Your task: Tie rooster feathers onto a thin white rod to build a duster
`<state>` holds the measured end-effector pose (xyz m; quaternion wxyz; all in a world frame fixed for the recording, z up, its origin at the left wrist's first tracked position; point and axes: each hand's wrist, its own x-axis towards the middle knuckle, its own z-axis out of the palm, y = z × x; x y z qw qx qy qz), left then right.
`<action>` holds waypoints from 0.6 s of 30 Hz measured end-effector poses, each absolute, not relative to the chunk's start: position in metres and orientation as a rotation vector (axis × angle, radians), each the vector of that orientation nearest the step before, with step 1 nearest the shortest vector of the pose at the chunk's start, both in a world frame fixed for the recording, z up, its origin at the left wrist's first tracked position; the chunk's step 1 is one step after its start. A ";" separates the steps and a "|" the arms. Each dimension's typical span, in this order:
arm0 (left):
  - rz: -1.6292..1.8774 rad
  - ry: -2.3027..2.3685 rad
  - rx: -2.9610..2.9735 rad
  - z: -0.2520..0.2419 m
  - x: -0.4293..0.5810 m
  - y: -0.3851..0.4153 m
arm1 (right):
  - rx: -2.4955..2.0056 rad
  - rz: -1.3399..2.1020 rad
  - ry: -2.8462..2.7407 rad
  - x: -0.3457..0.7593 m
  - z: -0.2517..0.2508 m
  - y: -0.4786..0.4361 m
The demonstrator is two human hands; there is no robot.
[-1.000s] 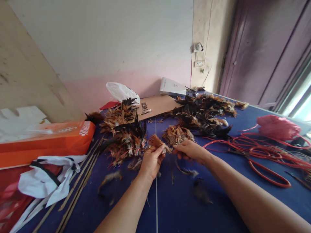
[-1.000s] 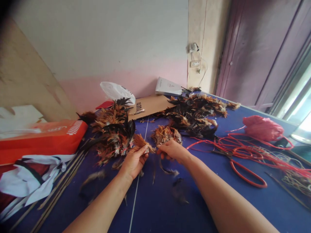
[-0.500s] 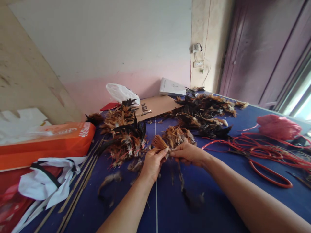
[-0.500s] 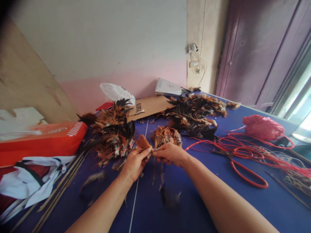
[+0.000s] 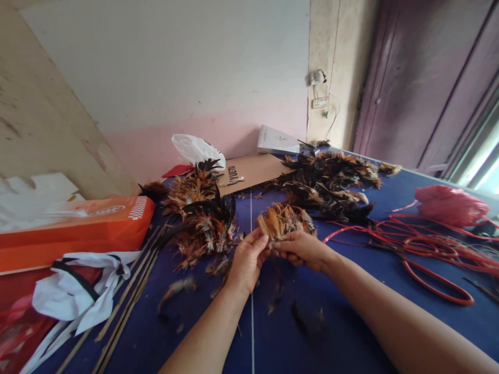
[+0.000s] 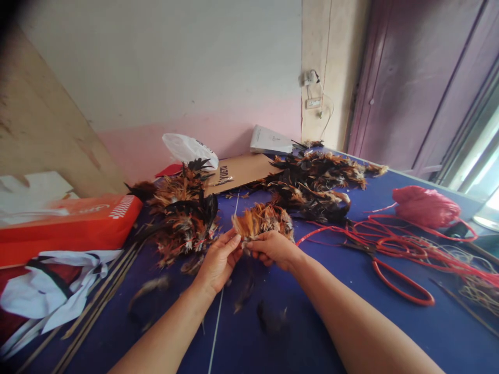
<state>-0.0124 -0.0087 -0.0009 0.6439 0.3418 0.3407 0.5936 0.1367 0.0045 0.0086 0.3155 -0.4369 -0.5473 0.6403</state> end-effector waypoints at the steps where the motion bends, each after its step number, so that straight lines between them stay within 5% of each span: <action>1: 1.364 0.790 0.743 0.000 -0.013 -0.009 | -1.142 1.667 -1.409 0.137 0.007 0.006; 18: 1.386 1.070 1.027 -0.009 -0.009 -0.013 | -1.170 1.360 -1.594 0.131 0.008 0.003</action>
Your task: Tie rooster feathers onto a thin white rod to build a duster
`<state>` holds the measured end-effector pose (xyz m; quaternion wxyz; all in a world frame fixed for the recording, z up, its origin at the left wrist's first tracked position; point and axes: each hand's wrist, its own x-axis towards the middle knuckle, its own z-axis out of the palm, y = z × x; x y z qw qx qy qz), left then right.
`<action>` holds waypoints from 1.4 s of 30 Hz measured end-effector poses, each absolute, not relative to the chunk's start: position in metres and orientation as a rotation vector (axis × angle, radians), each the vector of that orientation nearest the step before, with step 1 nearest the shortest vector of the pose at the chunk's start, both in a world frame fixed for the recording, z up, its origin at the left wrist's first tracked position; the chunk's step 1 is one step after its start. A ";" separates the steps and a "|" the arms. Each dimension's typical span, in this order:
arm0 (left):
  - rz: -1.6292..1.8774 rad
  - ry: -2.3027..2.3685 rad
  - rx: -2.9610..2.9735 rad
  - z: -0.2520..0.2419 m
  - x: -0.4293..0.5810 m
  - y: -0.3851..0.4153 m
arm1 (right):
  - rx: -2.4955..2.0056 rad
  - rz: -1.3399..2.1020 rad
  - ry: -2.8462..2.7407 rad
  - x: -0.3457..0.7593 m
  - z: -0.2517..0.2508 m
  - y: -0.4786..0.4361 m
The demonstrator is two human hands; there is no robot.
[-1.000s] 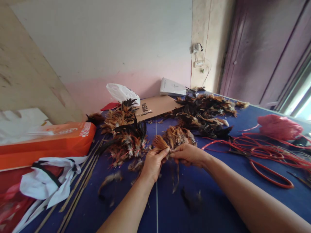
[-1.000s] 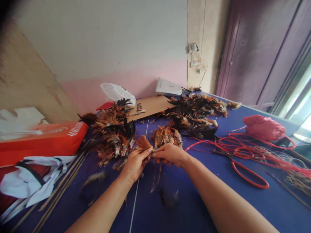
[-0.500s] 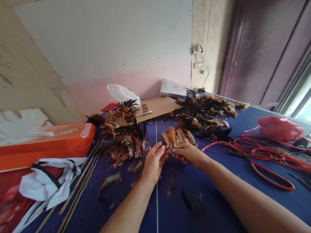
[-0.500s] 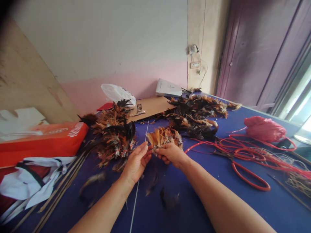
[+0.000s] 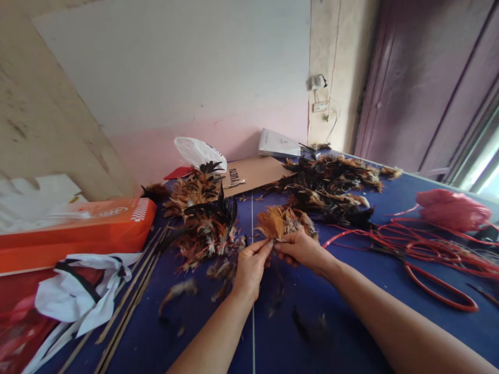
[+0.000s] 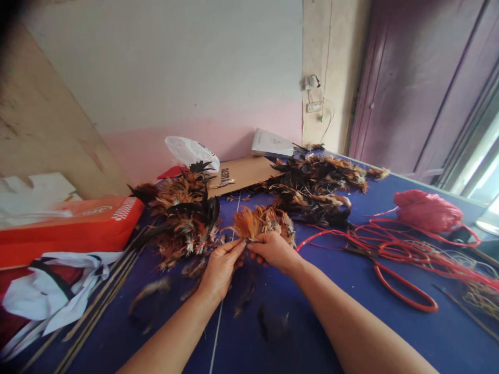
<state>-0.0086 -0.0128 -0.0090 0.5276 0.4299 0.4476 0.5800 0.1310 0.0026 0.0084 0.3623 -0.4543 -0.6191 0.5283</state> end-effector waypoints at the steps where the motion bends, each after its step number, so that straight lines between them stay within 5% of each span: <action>1: 1.391 1.066 1.021 -0.009 -0.009 -0.013 | -1.162 1.367 -1.617 0.132 0.009 0.002; 23: 1.075 0.644 0.924 0.003 -0.011 -0.019 | -1.009 1.643 -1.710 0.144 0.024 -0.004; 42: 1.225 0.907 0.912 -0.003 -0.018 -0.009 | -1.253 1.086 -1.950 0.141 0.026 -0.003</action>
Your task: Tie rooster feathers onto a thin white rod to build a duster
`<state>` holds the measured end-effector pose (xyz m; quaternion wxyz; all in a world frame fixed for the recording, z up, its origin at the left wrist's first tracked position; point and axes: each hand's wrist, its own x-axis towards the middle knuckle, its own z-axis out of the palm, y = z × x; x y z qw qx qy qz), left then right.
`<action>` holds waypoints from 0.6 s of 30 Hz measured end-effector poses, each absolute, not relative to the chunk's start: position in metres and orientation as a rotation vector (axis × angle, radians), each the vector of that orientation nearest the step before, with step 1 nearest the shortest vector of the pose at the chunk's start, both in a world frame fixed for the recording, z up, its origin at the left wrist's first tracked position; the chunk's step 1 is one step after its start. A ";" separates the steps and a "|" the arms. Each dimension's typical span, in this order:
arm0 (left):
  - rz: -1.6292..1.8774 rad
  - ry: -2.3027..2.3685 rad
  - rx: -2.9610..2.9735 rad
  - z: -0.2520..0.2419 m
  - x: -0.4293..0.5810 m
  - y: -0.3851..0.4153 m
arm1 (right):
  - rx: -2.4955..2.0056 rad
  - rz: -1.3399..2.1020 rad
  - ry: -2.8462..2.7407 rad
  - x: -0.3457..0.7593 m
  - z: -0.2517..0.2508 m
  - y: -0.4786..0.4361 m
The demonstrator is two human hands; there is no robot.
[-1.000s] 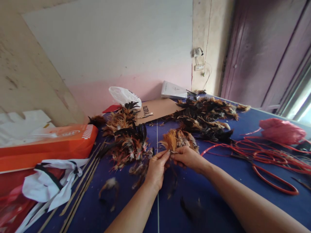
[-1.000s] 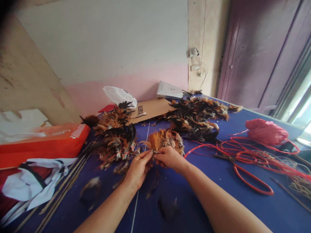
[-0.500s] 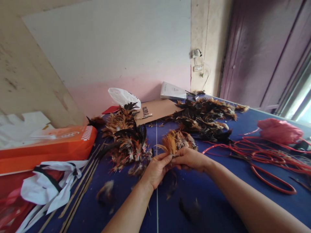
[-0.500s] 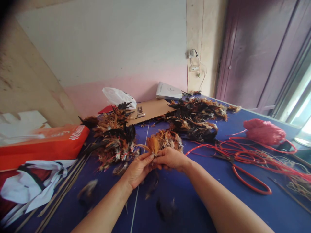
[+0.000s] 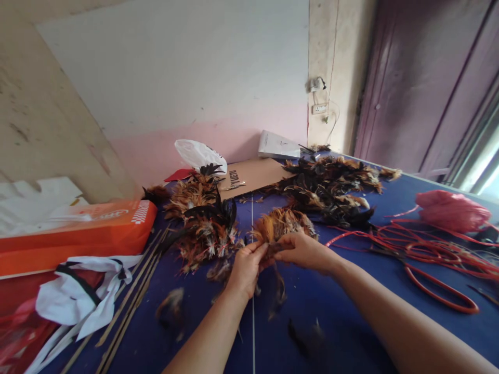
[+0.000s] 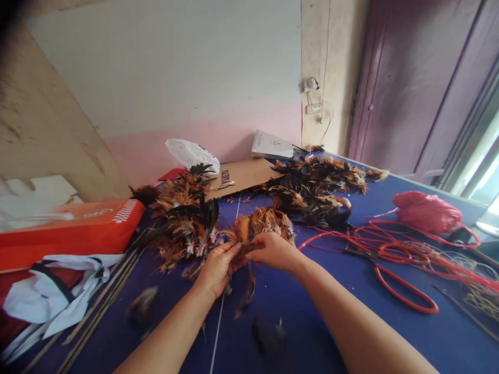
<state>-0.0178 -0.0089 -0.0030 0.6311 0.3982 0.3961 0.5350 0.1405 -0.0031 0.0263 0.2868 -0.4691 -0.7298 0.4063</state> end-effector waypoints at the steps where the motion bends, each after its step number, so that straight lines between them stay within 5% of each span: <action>1: 1.223 0.923 0.894 -0.002 -0.018 -0.008 | -1.246 1.073 -1.930 0.142 0.026 -0.002; 18: 1.275 0.967 0.687 0.004 -0.019 -0.007 | -1.147 1.215 -1.654 0.148 0.036 -0.001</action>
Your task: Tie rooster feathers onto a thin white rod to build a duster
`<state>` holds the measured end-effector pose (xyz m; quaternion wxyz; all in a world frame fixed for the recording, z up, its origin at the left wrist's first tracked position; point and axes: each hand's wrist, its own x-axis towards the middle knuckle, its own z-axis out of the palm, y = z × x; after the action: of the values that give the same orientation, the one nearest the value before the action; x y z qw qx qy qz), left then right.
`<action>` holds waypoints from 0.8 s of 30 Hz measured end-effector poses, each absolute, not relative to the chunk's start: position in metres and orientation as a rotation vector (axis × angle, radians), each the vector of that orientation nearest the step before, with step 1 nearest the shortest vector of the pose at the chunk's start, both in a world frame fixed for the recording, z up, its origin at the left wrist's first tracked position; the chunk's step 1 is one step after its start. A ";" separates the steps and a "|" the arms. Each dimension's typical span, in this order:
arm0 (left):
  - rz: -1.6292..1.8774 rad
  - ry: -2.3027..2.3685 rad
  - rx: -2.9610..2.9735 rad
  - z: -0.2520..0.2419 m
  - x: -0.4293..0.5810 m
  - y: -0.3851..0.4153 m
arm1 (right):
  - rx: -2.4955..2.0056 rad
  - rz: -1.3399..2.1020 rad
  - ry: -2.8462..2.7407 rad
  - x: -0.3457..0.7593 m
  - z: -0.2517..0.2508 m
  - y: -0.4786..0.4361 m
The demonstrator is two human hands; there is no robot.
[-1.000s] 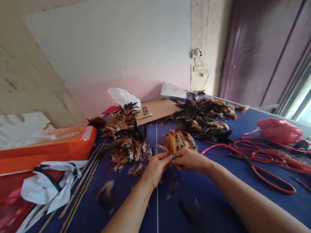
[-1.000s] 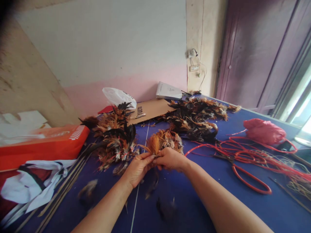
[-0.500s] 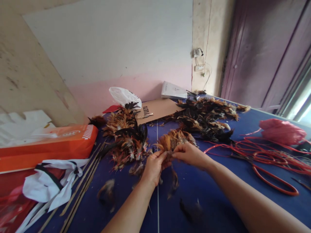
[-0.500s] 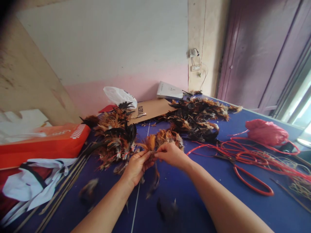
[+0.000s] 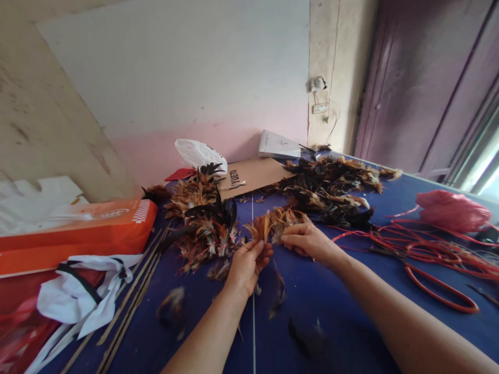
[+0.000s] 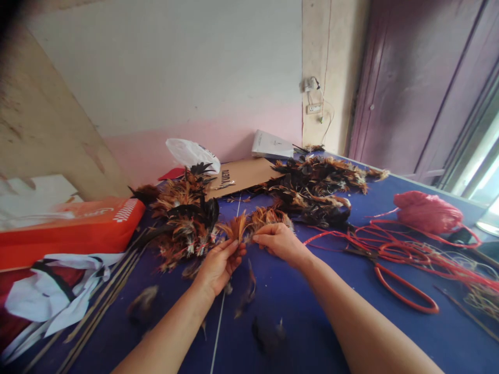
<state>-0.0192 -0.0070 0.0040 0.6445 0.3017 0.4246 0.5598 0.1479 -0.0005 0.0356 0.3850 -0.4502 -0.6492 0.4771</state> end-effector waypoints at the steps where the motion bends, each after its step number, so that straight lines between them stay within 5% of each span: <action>1: 1.276 0.976 0.701 0.004 -0.020 -0.007 | -1.164 1.177 -1.708 0.149 0.036 -0.001; 12: 1.129 1.080 1.091 0.001 -0.011 -0.015 | -1.209 0.488 -2.083 0.144 0.021 0.001; 24: 1.118 0.971 0.996 0.006 -0.009 -0.019 | -1.133 1.018 -1.692 0.140 0.016 0.006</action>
<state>-0.0090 -0.0189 0.0062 0.6274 0.4344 0.4238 0.4879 0.1402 0.0064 0.0159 0.4192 -0.4518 -0.6748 0.4059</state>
